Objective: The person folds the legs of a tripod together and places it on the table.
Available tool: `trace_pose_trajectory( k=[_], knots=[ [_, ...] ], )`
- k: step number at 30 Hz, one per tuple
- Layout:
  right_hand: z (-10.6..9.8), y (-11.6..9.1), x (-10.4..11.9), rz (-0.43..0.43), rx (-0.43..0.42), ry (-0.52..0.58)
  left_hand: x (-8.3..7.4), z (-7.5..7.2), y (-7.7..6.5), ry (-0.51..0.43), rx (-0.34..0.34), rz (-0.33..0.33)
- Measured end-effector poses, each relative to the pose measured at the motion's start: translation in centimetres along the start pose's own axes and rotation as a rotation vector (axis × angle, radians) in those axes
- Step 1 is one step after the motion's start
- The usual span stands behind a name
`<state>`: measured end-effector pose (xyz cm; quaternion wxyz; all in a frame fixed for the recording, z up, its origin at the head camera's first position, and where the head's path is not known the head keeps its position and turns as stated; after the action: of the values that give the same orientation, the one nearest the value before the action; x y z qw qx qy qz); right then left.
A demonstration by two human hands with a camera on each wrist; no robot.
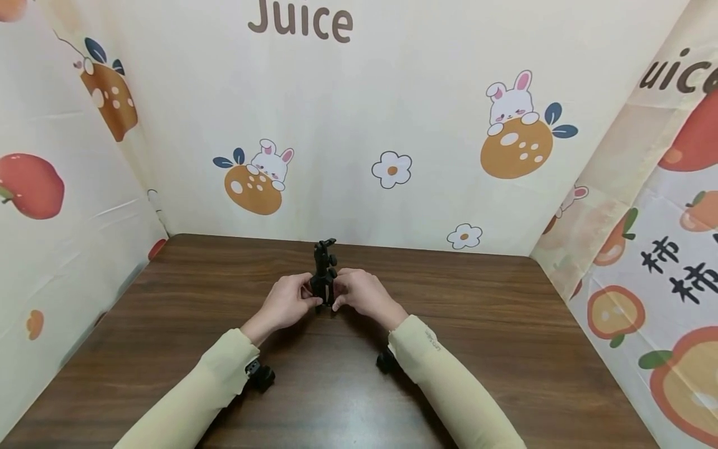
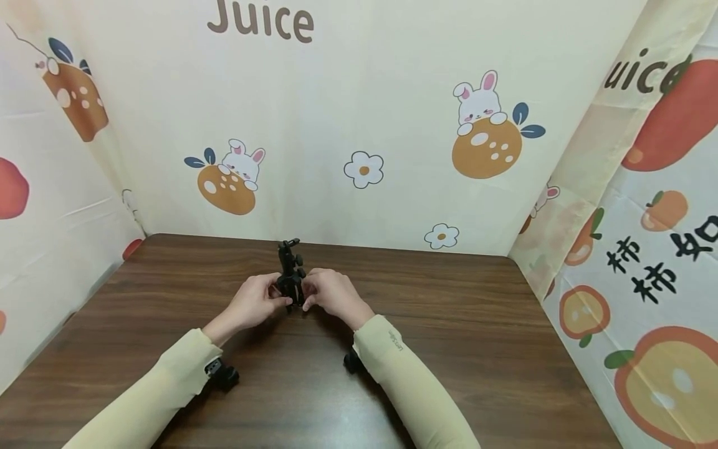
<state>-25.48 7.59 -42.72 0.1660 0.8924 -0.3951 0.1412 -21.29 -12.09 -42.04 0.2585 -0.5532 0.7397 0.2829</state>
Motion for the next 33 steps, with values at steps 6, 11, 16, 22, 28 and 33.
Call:
trace_pose_trajectory(
  k=[6,11,16,22,28,33],
  knots=[
    [0.0,0.3,-0.1,0.009,-0.013,-0.020,0.1,-0.1,0.2,0.005,0.008,0.001],
    [0.1,0.4,-0.2,0.007,-0.028,-0.048,0.1,0.0,0.4,0.008,0.008,-0.006],
    [0.1,0.5,-0.3,-0.002,-0.025,-0.072,0.1,0.1,0.4,0.011,0.014,-0.003],
    [-0.1,0.4,-0.5,0.021,-0.020,-0.001,0.4,-0.1,0.5,-0.080,0.031,-0.009],
    [-0.1,0.0,-1.1,0.082,0.037,0.246,1.0,-0.2,0.5,-0.158,0.078,-0.010],
    [-0.9,-0.6,-1.1,0.102,0.002,0.462,1.5,-0.1,0.4,-0.205,0.104,-0.033]
  ],
)
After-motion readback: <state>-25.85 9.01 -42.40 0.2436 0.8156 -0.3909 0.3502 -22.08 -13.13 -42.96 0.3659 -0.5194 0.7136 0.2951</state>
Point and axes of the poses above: each hand's wrist, its own y-axis towards the middle knuckle, its own z-axis out of the palm, x = y × z, the point moved 1 cm from there along y, towards the middle knuckle, and after that the axes turned 3 degrees about -z, right-handed, at the moved point
